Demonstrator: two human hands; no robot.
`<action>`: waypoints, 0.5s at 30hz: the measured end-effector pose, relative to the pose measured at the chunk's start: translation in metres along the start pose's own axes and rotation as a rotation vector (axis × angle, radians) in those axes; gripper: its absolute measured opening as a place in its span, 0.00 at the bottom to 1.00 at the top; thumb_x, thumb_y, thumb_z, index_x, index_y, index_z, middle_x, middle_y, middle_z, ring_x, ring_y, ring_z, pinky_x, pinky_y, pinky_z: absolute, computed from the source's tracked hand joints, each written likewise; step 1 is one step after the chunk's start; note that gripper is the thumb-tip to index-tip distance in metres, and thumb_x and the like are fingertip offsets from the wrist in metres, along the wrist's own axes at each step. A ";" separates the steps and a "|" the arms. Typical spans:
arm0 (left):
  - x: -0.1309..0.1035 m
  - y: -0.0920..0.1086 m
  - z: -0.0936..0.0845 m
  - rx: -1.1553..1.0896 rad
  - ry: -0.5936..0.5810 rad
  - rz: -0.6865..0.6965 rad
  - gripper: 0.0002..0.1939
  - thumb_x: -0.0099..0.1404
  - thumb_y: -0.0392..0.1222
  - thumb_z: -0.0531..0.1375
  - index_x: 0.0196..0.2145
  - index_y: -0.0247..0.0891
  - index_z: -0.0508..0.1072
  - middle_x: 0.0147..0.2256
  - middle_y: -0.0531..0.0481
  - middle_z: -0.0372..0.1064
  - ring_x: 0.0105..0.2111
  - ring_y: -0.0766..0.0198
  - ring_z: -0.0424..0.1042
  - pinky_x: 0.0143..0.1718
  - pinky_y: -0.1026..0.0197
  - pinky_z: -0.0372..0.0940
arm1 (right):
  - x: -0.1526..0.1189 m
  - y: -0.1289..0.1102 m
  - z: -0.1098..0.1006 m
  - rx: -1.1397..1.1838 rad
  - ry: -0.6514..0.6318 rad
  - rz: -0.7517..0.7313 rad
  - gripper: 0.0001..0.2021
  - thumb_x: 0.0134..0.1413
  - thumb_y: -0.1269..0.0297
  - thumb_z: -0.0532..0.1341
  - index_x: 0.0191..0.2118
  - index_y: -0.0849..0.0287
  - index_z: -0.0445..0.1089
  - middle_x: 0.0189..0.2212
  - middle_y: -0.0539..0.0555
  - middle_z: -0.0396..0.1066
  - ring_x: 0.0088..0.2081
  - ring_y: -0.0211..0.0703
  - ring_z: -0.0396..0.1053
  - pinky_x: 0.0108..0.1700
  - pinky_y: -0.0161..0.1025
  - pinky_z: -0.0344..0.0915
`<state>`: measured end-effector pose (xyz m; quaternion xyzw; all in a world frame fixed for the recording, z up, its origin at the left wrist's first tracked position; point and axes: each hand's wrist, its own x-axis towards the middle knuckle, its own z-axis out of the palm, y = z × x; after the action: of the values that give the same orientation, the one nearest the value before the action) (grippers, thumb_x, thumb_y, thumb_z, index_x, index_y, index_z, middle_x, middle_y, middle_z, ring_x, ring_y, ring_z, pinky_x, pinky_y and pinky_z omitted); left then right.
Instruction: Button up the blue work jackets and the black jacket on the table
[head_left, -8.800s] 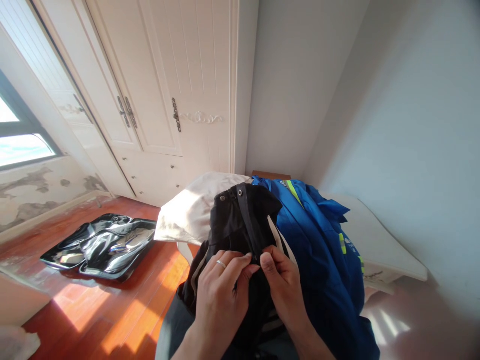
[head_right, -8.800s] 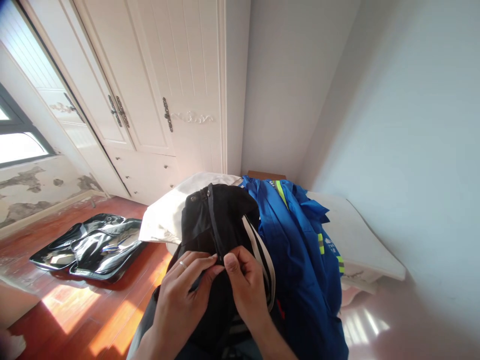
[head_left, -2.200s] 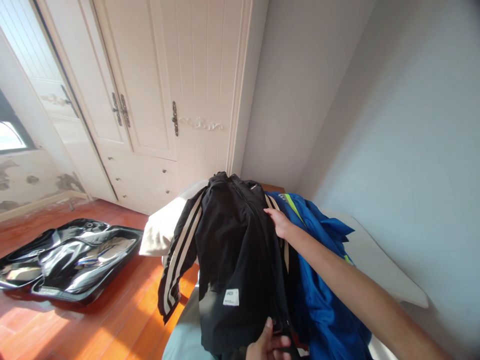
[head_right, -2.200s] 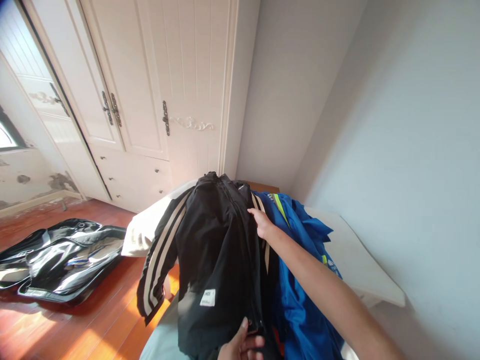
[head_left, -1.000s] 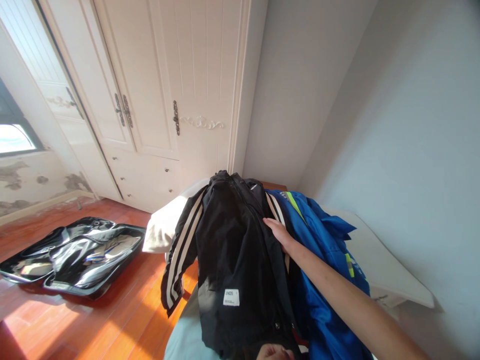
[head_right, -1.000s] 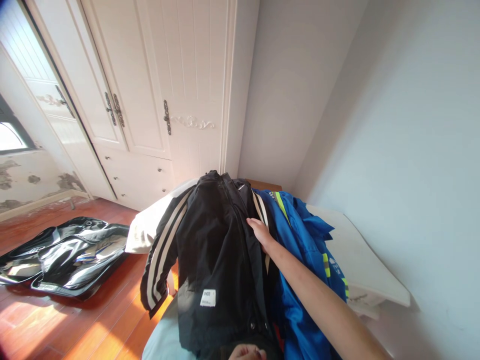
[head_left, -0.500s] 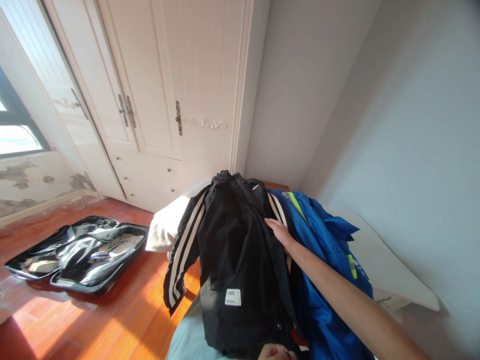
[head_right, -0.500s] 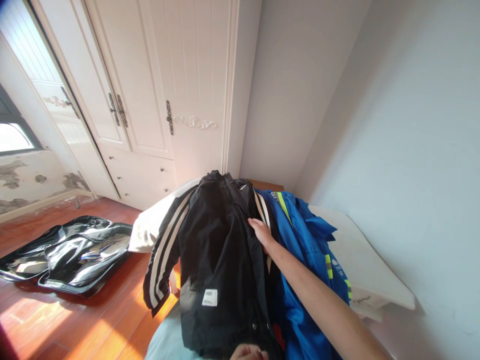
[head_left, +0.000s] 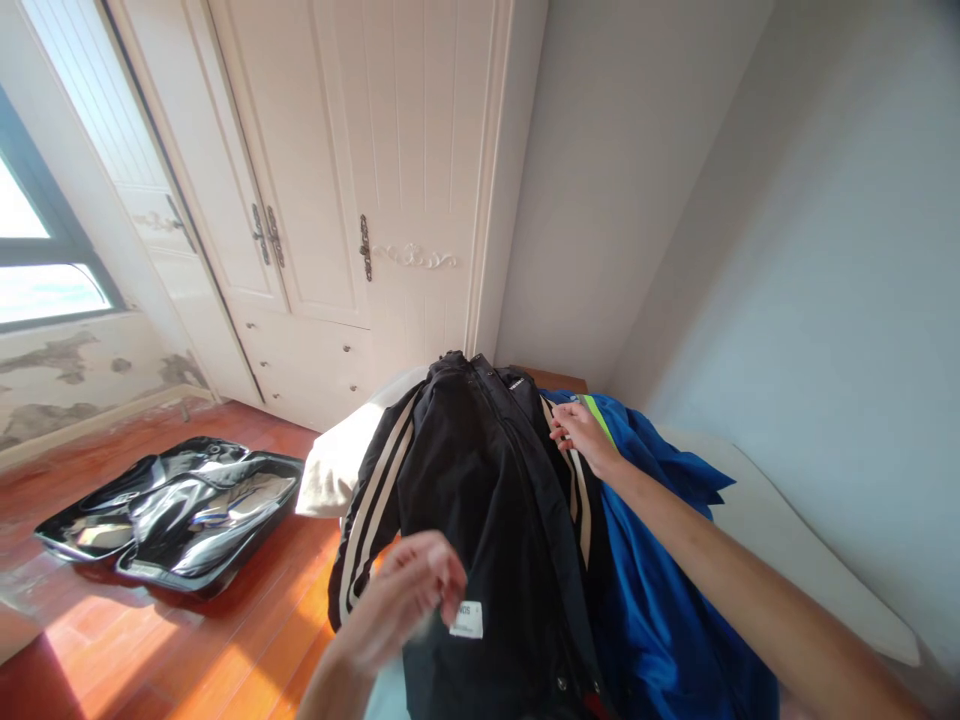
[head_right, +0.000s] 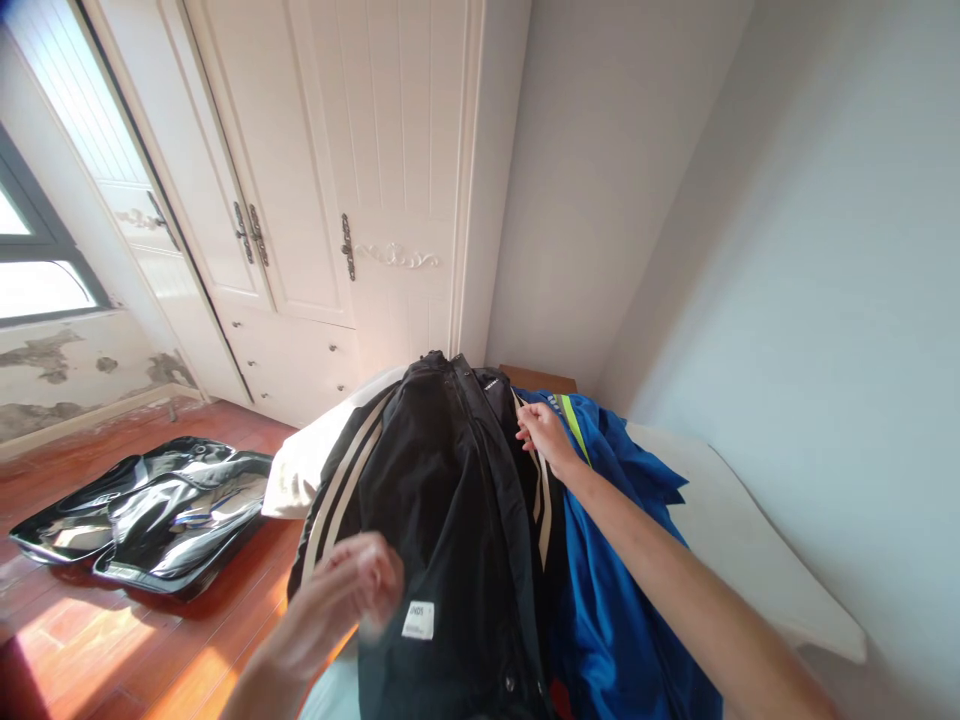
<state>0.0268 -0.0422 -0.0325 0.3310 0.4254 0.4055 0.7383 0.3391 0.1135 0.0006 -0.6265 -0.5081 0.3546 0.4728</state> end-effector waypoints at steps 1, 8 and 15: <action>0.010 0.022 -0.006 0.069 -0.002 0.234 0.21 0.56 0.59 0.68 0.30 0.35 0.78 0.23 0.47 0.71 0.25 0.62 0.70 0.29 0.60 0.66 | 0.013 -0.005 -0.006 -0.043 0.032 -0.027 0.07 0.59 0.60 0.59 0.40 0.56 0.67 0.40 0.53 0.75 0.35 0.40 0.74 0.30 0.33 0.68; 0.100 0.114 -0.059 0.904 0.686 0.586 0.30 0.61 0.60 0.56 0.51 0.34 0.71 0.54 0.35 0.72 0.54 0.44 0.71 0.54 0.48 0.64 | 0.103 -0.012 -0.022 -0.347 0.146 -0.087 0.17 0.46 0.74 0.66 0.44 0.60 0.70 0.49 0.61 0.74 0.57 0.54 0.68 0.61 0.47 0.59; 0.142 0.130 -0.080 1.076 0.551 0.398 0.34 0.55 0.69 0.60 0.42 0.34 0.75 0.39 0.38 0.78 0.42 0.42 0.75 0.41 0.52 0.67 | 0.154 0.009 -0.009 -0.500 0.004 -0.031 0.13 0.37 0.69 0.74 0.32 0.61 0.73 0.43 0.66 0.77 0.55 0.65 0.70 0.56 0.49 0.63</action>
<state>-0.0427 0.1525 -0.0090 0.6117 0.6744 0.3347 0.2429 0.3863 0.2605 -0.0001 -0.7170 -0.5886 0.2092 0.3095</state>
